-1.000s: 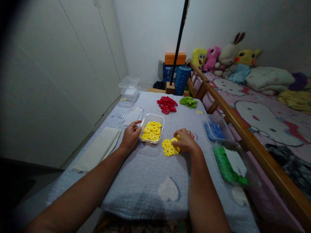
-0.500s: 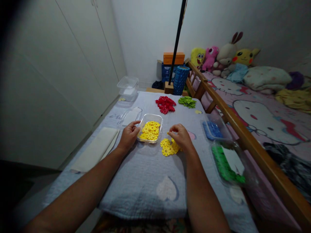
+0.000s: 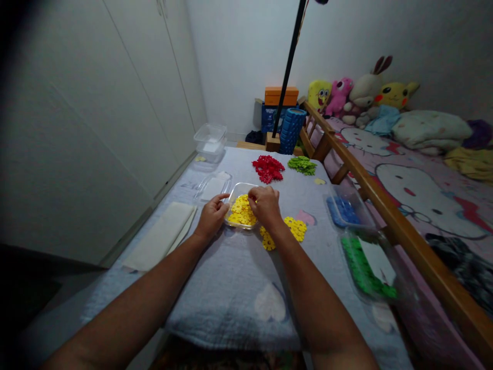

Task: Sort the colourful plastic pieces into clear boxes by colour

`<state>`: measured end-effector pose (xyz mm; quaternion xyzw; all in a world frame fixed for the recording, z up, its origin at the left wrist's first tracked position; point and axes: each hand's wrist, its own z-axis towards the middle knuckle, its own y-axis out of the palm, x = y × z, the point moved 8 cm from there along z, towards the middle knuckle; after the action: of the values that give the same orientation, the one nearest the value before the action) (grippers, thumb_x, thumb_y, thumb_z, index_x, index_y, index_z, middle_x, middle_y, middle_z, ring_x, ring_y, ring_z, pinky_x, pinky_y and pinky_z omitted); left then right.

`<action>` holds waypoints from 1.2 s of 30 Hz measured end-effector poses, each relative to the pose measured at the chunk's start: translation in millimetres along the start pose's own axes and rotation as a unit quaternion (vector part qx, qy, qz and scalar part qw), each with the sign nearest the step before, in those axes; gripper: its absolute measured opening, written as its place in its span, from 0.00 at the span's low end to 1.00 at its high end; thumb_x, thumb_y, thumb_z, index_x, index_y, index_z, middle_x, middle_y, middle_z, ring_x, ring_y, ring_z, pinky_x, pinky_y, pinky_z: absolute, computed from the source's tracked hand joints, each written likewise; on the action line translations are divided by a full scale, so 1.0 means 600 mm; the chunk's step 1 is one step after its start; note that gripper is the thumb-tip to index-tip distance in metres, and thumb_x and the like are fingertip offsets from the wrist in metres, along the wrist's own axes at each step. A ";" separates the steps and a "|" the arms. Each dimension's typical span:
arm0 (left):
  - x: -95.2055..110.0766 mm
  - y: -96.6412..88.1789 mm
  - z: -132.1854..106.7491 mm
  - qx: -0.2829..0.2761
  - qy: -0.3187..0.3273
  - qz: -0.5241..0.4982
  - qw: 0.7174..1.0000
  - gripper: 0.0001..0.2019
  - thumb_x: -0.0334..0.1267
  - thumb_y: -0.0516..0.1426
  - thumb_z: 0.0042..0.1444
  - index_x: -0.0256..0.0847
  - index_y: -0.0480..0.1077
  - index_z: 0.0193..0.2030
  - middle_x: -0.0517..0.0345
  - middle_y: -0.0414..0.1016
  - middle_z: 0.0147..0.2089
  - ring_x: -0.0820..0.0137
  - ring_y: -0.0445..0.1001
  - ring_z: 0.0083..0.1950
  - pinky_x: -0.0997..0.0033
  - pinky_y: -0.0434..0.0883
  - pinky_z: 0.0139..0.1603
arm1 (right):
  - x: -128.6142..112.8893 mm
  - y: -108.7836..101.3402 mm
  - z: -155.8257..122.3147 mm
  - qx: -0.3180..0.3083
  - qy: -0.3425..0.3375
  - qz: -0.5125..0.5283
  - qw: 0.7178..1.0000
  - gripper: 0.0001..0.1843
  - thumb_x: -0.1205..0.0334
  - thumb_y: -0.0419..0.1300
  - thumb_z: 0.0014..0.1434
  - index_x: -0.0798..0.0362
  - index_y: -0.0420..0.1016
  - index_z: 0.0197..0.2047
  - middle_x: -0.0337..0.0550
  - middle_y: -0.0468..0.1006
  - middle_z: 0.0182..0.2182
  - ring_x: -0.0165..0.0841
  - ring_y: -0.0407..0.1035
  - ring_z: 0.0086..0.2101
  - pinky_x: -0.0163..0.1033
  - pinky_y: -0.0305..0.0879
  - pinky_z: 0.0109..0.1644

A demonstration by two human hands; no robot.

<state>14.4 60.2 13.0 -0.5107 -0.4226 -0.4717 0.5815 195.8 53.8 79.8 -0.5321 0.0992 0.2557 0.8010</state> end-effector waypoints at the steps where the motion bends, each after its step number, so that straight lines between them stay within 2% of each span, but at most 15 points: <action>1: -0.001 0.000 0.000 0.000 0.001 -0.002 1.000 0.23 0.41 0.57 0.53 0.33 0.75 0.54 0.70 0.58 0.23 0.73 0.59 0.25 0.73 0.57 0.29 | -0.004 0.012 0.005 -0.016 -0.004 -0.025 1.000 0.06 0.68 0.61 0.60 0.48 0.79 0.34 0.44 0.83 0.35 0.42 0.67 0.42 0.48 0.55 0.51; 4: -0.003 0.000 0.002 -0.002 0.006 -0.004 1.000 0.23 0.41 0.57 0.53 0.32 0.75 0.54 0.70 0.58 0.22 0.73 0.59 0.25 0.73 0.58 0.29 | -0.013 0.039 0.012 -0.051 -0.012 -0.073 0.996 0.08 0.68 0.61 0.61 0.48 0.80 0.34 0.46 0.83 0.36 0.42 0.66 0.42 0.49 0.53 0.51; 7: -0.004 -0.001 0.003 -0.001 0.005 -0.006 1.000 0.23 0.41 0.57 0.53 0.33 0.75 0.54 0.70 0.59 0.23 0.73 0.60 0.25 0.73 0.58 0.30 | -0.010 0.044 0.010 -0.058 -0.005 -0.069 0.996 0.07 0.67 0.62 0.62 0.48 0.81 0.35 0.46 0.83 0.36 0.43 0.66 0.43 0.50 0.53 0.52; 11: -0.003 -0.001 0.001 0.002 -0.002 -0.007 1.000 0.23 0.42 0.57 0.53 0.34 0.75 0.54 0.69 0.59 0.23 0.73 0.60 0.25 0.73 0.57 0.30 | 0.021 0.009 -0.011 -0.028 0.015 -0.023 0.999 0.06 0.65 0.62 0.61 0.47 0.81 0.39 0.45 0.84 0.42 0.44 0.68 0.47 0.50 0.55 0.55; 14: -0.002 -0.001 0.001 0.002 -0.001 -0.003 1.000 0.23 0.42 0.57 0.53 0.34 0.75 0.54 0.69 0.58 0.23 0.73 0.60 0.25 0.73 0.57 0.30 | 0.055 -0.026 -0.046 -0.012 0.017 -0.018 1.000 0.06 0.60 0.62 0.62 0.48 0.80 0.41 0.47 0.83 0.46 0.45 0.68 0.50 0.51 0.56 0.56; 17: 0.000 -0.001 0.000 0.002 0.005 0.005 1.000 0.23 0.42 0.57 0.53 0.33 0.76 0.54 0.69 0.58 0.22 0.73 0.60 0.25 0.73 0.57 0.30 | 0.076 -0.044 -0.098 -0.019 0.011 -0.042 0.999 0.13 0.54 0.65 0.60 0.48 0.80 0.47 0.50 0.81 0.51 0.47 0.68 0.53 0.52 0.57 0.58; 21: 0.002 -0.001 0.000 0.002 0.010 0.011 1.000 0.23 0.42 0.57 0.53 0.33 0.76 0.53 0.69 0.58 0.23 0.73 0.59 0.26 0.73 0.57 0.30 | 0.058 -0.018 -0.168 -0.093 -0.033 -0.077 0.992 0.30 0.48 0.66 0.59 0.50 0.74 0.62 0.55 0.73 0.62 0.51 0.63 0.61 0.58 0.52 0.66; 24: 0.004 0.000 -0.001 -0.001 0.013 0.010 1.000 0.23 0.43 0.57 0.54 0.33 0.75 0.54 0.69 0.57 0.22 0.73 0.59 0.25 0.73 0.58 0.30 | 0.045 0.011 -0.197 -0.144 -0.044 -0.105 0.983 0.31 0.45 0.64 0.62 0.48 0.71 0.65 0.56 0.69 0.66 0.53 0.58 0.65 0.65 0.45 0.69; 26: 0.003 0.000 -0.001 -0.005 0.012 0.009 1.000 0.24 0.43 0.57 0.54 0.33 0.75 0.54 0.69 0.58 0.23 0.73 0.59 0.26 0.73 0.57 0.29 | 0.046 0.021 -0.197 -0.150 -0.036 -0.122 0.981 0.26 0.47 0.61 0.65 0.46 0.72 0.63 0.55 0.70 0.65 0.52 0.58 0.65 0.65 0.45 0.69; 29: 0.000 0.000 -0.001 -0.006 0.008 0.005 1.000 0.25 0.44 0.57 0.54 0.32 0.75 0.55 0.69 0.58 0.23 0.73 0.59 0.26 0.73 0.58 0.29 | 0.059 0.023 -0.179 -0.125 -0.025 -0.140 0.982 0.20 0.52 0.59 0.67 0.46 0.75 0.59 0.54 0.73 0.62 0.50 0.61 0.62 0.62 0.50 0.67; 36: -0.007 0.002 0.003 -0.007 0.010 0.014 1.000 0.26 0.45 0.57 0.54 0.31 0.75 0.56 0.70 0.57 0.23 0.74 0.59 0.26 0.73 0.58 0.30 | 0.090 0.024 -0.129 -0.090 -0.023 -0.166 0.982 0.14 0.57 0.60 0.67 0.50 0.78 0.53 0.55 0.76 0.57 0.48 0.65 0.57 0.56 0.54 0.64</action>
<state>14.7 62.3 9.0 -0.5162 -0.4060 -0.4714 0.5886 243.1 4.6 12.8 -0.6047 -0.0327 0.1391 0.7835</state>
